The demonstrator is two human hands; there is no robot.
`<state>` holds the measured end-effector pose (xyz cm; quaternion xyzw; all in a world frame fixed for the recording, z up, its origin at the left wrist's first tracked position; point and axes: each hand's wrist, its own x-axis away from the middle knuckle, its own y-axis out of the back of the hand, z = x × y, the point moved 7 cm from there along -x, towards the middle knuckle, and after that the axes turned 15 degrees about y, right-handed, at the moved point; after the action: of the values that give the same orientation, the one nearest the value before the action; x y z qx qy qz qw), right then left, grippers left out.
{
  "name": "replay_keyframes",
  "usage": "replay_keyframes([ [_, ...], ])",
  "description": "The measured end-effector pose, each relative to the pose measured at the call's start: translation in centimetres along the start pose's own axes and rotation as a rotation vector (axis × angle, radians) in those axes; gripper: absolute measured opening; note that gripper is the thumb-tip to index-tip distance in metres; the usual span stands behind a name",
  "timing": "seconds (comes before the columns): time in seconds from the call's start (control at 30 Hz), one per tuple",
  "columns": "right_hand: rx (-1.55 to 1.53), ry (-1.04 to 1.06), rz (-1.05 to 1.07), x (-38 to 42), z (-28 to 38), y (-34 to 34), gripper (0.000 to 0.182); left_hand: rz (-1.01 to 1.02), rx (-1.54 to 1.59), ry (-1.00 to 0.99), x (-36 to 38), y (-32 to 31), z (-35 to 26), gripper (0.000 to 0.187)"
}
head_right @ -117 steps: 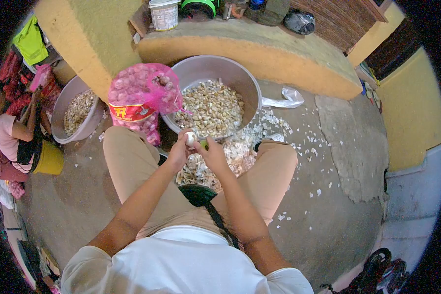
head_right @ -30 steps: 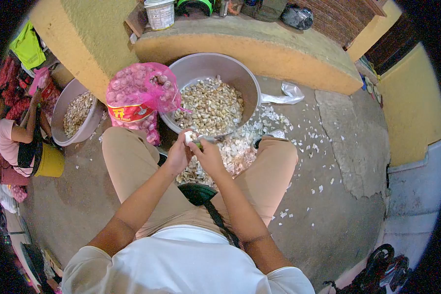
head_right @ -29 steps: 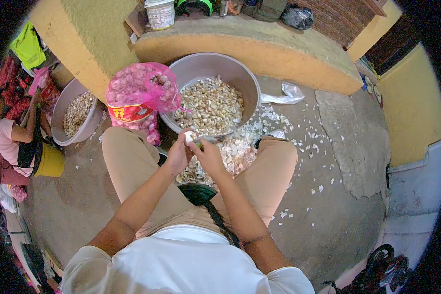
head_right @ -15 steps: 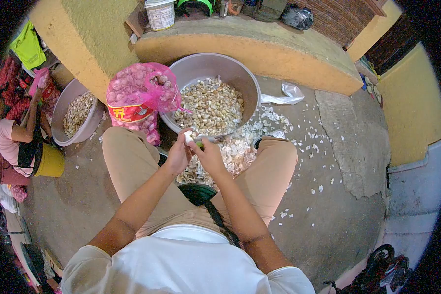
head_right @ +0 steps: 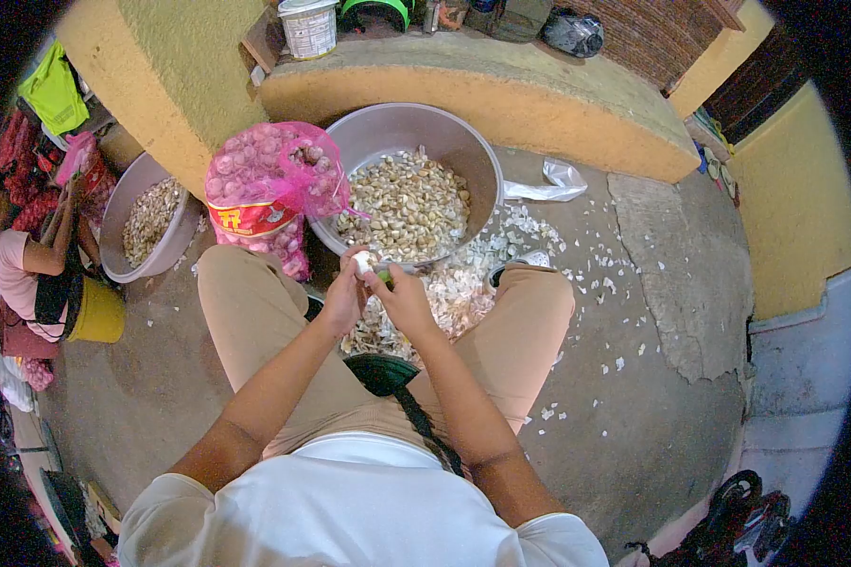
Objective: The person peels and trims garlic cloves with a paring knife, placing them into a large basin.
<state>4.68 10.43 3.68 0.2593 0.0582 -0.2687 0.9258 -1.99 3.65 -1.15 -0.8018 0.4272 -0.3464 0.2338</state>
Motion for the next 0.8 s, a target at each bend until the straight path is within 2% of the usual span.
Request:
replay_keyframes([
  [0.8,-0.05,-0.034,0.0,0.13,-0.56,-0.37,0.038,0.016,-0.022,-0.034,0.08,-0.05,0.06,0.032],
])
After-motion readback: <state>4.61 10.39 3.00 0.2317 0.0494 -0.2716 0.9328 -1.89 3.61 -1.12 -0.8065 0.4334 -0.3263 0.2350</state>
